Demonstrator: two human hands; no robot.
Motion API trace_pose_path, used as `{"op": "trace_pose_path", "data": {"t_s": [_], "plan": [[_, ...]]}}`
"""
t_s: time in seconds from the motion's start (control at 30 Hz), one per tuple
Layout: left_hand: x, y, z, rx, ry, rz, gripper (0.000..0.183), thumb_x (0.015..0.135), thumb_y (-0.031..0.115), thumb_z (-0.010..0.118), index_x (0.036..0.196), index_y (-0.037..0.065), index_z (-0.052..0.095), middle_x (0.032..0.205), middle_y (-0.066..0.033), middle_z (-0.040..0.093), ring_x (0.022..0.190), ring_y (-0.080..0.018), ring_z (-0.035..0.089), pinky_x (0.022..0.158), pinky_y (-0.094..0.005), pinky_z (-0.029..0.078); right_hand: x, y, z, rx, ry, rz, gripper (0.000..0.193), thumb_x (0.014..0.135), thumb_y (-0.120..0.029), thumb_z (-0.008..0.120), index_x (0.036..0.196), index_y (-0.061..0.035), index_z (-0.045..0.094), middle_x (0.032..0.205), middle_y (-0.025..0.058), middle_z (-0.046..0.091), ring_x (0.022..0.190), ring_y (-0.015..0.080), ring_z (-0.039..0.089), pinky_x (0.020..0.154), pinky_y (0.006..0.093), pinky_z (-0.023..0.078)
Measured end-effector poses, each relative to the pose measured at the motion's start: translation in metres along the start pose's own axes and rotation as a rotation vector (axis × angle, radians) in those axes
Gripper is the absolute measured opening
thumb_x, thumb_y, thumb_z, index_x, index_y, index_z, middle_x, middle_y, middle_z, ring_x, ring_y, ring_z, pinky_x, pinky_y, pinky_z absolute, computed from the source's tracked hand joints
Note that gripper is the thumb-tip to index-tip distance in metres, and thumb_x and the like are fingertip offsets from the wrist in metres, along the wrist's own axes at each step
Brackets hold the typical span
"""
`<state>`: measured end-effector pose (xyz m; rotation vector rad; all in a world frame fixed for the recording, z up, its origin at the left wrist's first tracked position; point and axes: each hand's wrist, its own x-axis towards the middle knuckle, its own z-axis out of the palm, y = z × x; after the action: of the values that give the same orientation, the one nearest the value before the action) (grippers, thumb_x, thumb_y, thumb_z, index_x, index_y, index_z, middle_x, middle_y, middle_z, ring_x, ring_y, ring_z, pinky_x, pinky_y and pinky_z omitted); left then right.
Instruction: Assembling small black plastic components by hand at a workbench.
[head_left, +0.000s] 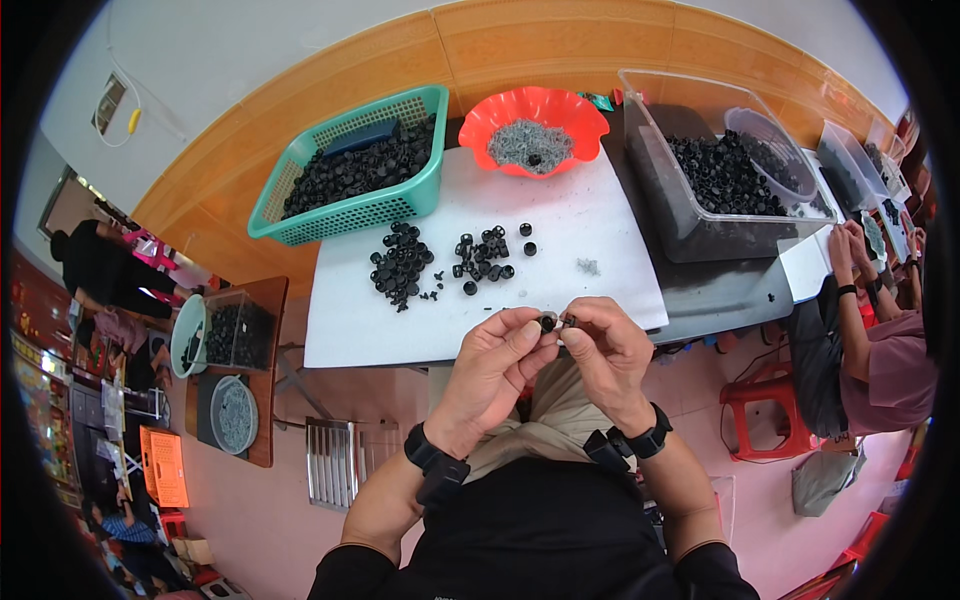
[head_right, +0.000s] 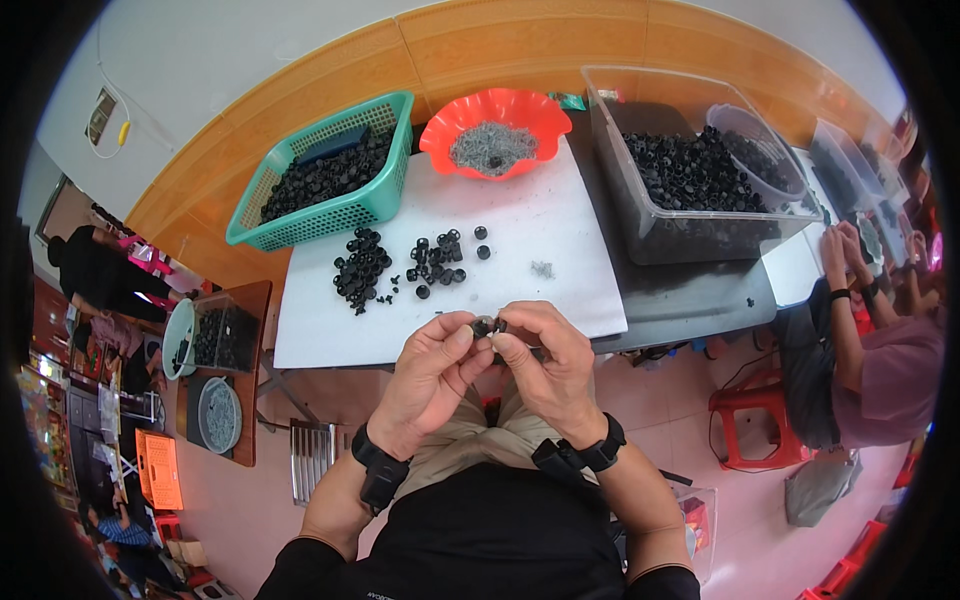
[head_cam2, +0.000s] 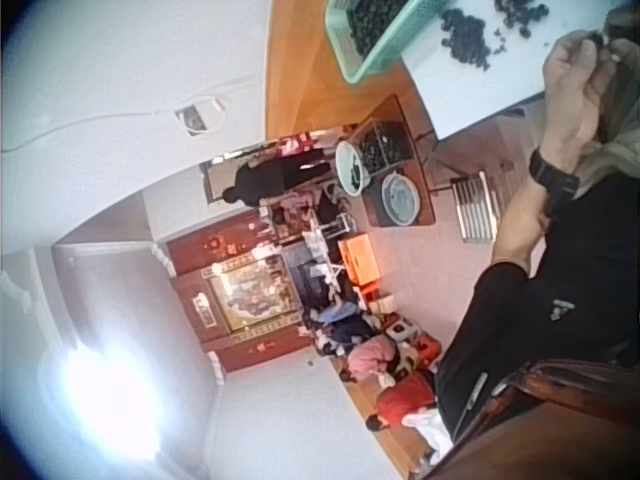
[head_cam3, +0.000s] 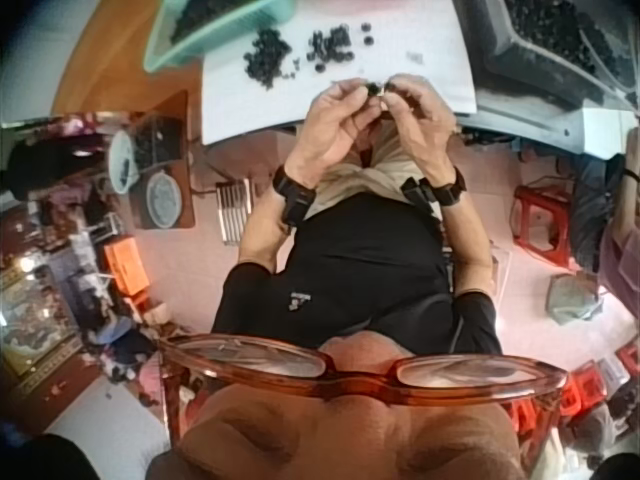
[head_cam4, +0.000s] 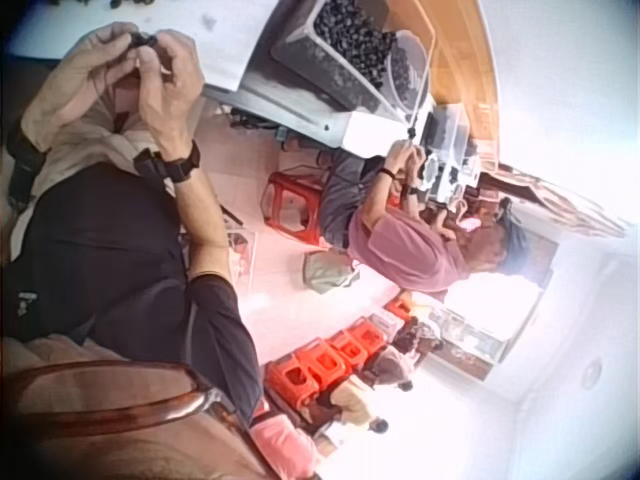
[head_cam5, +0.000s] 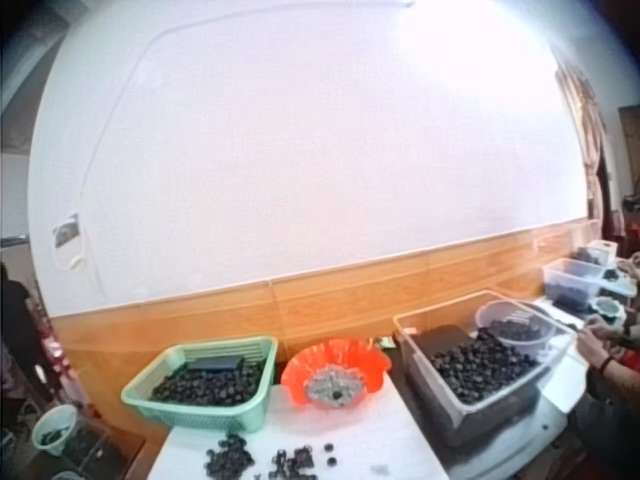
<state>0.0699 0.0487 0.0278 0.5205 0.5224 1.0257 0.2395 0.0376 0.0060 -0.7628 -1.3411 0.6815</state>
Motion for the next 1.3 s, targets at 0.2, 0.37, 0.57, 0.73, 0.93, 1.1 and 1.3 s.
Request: {"op": "trace_pose_path", "data": {"t_s": [0.2,0.37,0.57,0.73,0.93,1.1,1.3], "plan": [[-0.001,-0.001,-0.007,-0.059,-0.026,-0.01,0.019,0.1,0.006,0.061,0.118,0.0,0.063,0.11,-0.0133,0.07,0.097,-0.0191,0.072,0.089,-0.0301,0.063,0.002,-0.008,-0.004,-0.08,-0.029,0.014,0.022,0.09,0.0,0.073,0.111,0.0013,0.066,0.104,0.0134,0.067,0.082,0.0151,0.064,0.071,0.026,0.055],[-0.001,0.0,-0.007,-0.086,-0.061,-0.01,0.019,0.098,0.004,0.063,0.116,0.0,0.066,0.11,-0.0132,0.071,0.099,-0.0189,0.071,0.09,-0.0306,0.062,0.005,-0.018,-0.006,-0.152,-0.09,-0.038,0.022,0.089,0.0,0.073,0.11,0.001,0.067,0.102,0.0137,0.068,0.082,0.018,0.067,0.071,0.0276,0.057],[-0.002,-0.001,-0.008,-0.107,-0.091,-0.016,0.019,0.098,0.004,0.065,0.116,0.0,0.067,0.108,-0.0121,0.071,0.099,-0.0189,0.071,0.089,-0.0304,0.063,0.009,-0.025,-0.005,-0.152,-0.122,-0.061,0.022,0.088,0.001,0.073,0.109,0.0016,0.068,0.101,0.0137,0.068,0.084,0.0186,0.069,0.072,0.0281,0.057],[-0.004,-0.001,-0.006,-0.067,-0.082,-0.014,0.019,0.097,0.004,0.065,0.116,0.001,0.067,0.108,-0.0112,0.07,0.098,-0.0179,0.071,0.09,-0.0302,0.062,0.01,-0.027,-0.006,-0.184,-0.136,-0.079,0.024,0.086,0.002,0.074,0.11,0.0004,0.069,0.099,0.0125,0.069,0.08,0.0193,0.069,0.068,0.0284,0.057],[-0.003,-0.003,-0.009,-0.046,-0.095,-0.014,0.019,0.098,0.004,0.063,0.116,0.002,0.067,0.112,-0.0138,0.071,0.102,-0.0213,0.071,0.091,-0.032,0.063,0.009,-0.026,-0.008,-0.192,-0.15,-0.094,0.026,0.086,0.002,0.075,0.111,-0.0002,0.07,0.099,0.0122,0.069,0.078,0.0194,0.068,0.066,0.0288,0.055],[-0.004,-0.004,-0.008,-0.042,-0.099,-0.021,0.018,0.098,0.004,0.063,0.116,0.002,0.067,0.112,-0.0128,0.071,0.102,-0.0207,0.071,0.092,-0.0324,0.062,0.009,-0.028,-0.011,-0.202,-0.168,-0.088,0.025,0.085,0.002,0.075,0.11,-0.0008,0.07,0.097,0.0116,0.069,0.077,0.0192,0.068,0.066,0.0289,0.055],[-0.006,-0.006,-0.007,-0.013,-0.097,-0.024,0.018,0.098,0.003,0.063,0.115,0.003,0.068,0.113,-0.0118,0.071,0.103,-0.0206,0.07,0.095,-0.0337,0.061,0.005,-0.027,-0.013,-0.211,-0.16,-0.09,0.026,0.085,0.002,0.076,0.11,-0.0009,0.07,0.097,0.0121,0.07,0.077,0.0192,0.068,0.065,0.0288,0.054]]}}
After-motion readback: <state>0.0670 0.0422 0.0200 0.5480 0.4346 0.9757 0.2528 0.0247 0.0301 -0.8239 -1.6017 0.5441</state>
